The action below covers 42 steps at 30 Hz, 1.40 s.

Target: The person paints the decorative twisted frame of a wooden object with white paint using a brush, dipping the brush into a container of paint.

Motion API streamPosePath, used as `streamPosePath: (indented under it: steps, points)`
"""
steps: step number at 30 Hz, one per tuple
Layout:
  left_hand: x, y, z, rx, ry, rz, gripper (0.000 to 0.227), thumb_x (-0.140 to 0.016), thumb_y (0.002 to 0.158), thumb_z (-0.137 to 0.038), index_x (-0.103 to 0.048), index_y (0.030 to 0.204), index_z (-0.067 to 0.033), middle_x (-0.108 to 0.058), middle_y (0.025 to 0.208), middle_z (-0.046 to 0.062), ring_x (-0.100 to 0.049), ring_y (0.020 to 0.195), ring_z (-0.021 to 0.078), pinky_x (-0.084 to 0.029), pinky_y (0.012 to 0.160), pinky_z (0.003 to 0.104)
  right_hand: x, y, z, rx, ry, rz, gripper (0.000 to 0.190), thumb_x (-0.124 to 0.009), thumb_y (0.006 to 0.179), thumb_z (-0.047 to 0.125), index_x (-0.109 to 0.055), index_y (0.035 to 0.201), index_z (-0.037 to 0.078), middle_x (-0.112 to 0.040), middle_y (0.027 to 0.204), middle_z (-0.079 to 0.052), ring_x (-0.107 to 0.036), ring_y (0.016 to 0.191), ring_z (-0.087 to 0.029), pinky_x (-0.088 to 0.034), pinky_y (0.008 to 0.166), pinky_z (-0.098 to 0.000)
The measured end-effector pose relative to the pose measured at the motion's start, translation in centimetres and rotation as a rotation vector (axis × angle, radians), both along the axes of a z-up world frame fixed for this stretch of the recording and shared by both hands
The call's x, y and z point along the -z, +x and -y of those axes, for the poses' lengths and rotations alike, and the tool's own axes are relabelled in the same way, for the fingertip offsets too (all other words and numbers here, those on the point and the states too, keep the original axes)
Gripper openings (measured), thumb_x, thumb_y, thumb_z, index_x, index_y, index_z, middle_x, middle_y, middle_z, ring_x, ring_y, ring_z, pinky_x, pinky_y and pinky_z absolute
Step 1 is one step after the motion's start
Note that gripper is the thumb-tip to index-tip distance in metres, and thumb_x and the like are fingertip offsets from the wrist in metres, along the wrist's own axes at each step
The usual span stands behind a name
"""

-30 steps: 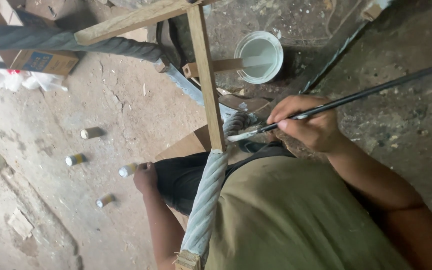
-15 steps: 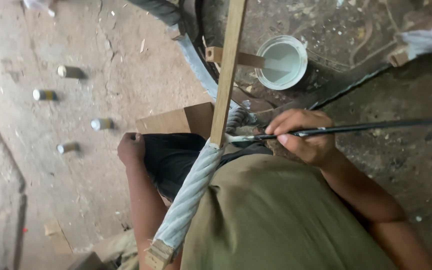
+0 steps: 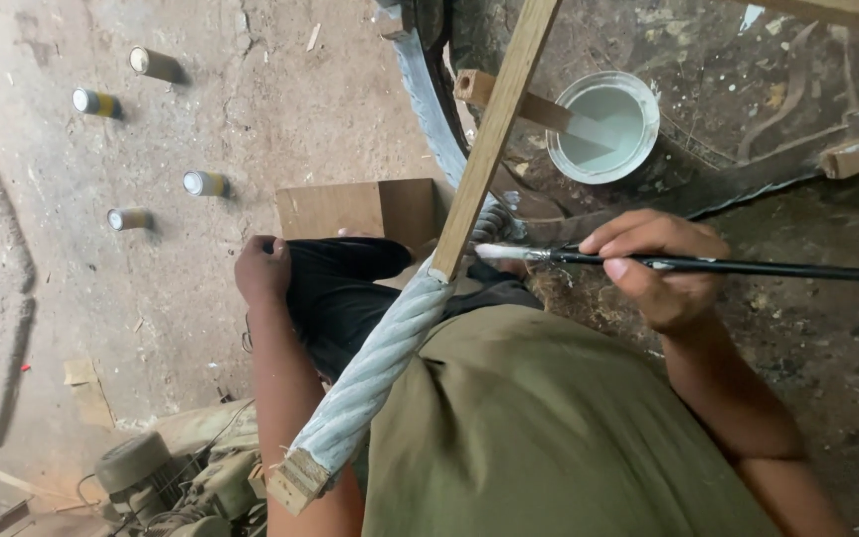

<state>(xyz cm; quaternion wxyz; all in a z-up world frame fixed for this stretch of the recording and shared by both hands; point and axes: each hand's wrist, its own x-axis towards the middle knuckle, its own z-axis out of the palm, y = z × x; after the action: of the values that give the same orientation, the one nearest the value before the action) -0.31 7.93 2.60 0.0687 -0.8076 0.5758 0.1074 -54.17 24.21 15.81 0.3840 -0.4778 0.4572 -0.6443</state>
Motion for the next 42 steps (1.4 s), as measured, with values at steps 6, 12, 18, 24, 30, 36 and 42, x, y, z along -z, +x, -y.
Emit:
streamPosePath:
  steps: [6,12,18,24,30,36,42]
  points:
    - [0.0,0.4,-0.2,0.005,0.032,-0.001,0.037,-0.059,0.095,-0.043,-0.076,0.113,-0.0167,-0.075,0.101,0.021,-0.069,0.104,0.0462,-0.054,0.092,0.056,-0.6,1.7,2.2,-0.052,0.009,0.034,0.014,-0.072,0.087,0.010,-0.070,0.081,-0.002,-0.075,0.085,-0.023,-0.073,0.068,-0.028,-0.057,0.062,-0.0350]
    - [0.4,1.5,-0.5,-0.029,0.018,-0.004,0.035,-0.062,0.094,-0.043,-0.076,0.114,-0.0185,-0.075,0.102,0.019,-0.070,0.103,0.0454,-0.055,0.091,0.055,2.9,0.2,-0.2,-0.027,0.143,0.034,0.017,-0.072,0.086,0.013,-0.070,0.081,-0.003,-0.074,0.086,-0.023,-0.071,0.072,-0.027,-0.055,0.066,-0.0347]
    - [0.4,1.2,0.0,-0.007,0.026,0.000,0.036,-0.060,0.094,-0.045,-0.076,0.114,-0.0182,-0.075,0.103,0.020,-0.069,0.104,0.0460,-0.054,0.092,0.056,-0.5,1.7,1.5,-0.040,0.047,-0.064,0.012,-0.074,0.086,0.011,-0.073,0.081,0.000,-0.075,0.084,-0.021,-0.071,0.069,-0.028,-0.055,0.064,-0.0347]
    - [-0.5,0.0,0.6,0.020,0.064,-0.026,0.036,-0.061,0.095,-0.043,-0.076,0.114,-0.0167,-0.074,0.104,0.019,-0.069,0.105,0.0452,-0.054,0.092,0.055,-3.2,2.9,2.7,-0.010,-0.047,-0.037,0.010,-0.071,0.087,0.006,-0.072,0.080,-0.001,-0.075,0.084,-0.022,-0.074,0.070,-0.030,-0.057,0.063,-0.0339]
    - [0.5,0.6,1.0,0.018,0.021,-0.010,0.037,-0.061,0.093,-0.044,-0.077,0.113,-0.0167,-0.075,0.104,0.018,-0.069,0.104,0.0445,-0.054,0.092,0.056,-0.2,3.0,0.6,0.065,-0.011,0.188,0.016,-0.069,0.088,0.009,-0.067,0.081,-0.006,-0.072,0.084,-0.026,-0.072,0.069,-0.028,-0.057,0.062,-0.0324]
    - [0.4,0.2,1.4,0.038,0.027,0.001,0.036,-0.061,0.094,-0.042,-0.078,0.112,-0.0158,-0.075,0.102,0.019,-0.070,0.103,0.0454,-0.054,0.091,0.056,4.9,2.6,-3.0,0.077,0.167,0.060,0.015,-0.073,0.088,0.009,-0.071,0.086,-0.005,-0.075,0.092,-0.026,-0.074,0.079,-0.028,-0.056,0.068,-0.0342]
    - [0.0,-0.7,1.1,0.053,0.038,0.005,0.036,-0.062,0.094,-0.041,-0.078,0.113,-0.0142,-0.075,0.101,0.019,-0.070,0.103,0.0456,-0.054,0.091,0.056,1.6,3.0,-2.4,0.162,0.209,0.095,0.015,-0.072,0.091,0.008,-0.071,0.091,-0.008,-0.073,0.092,-0.026,-0.073,0.079,-0.029,-0.057,0.071,-0.0372]
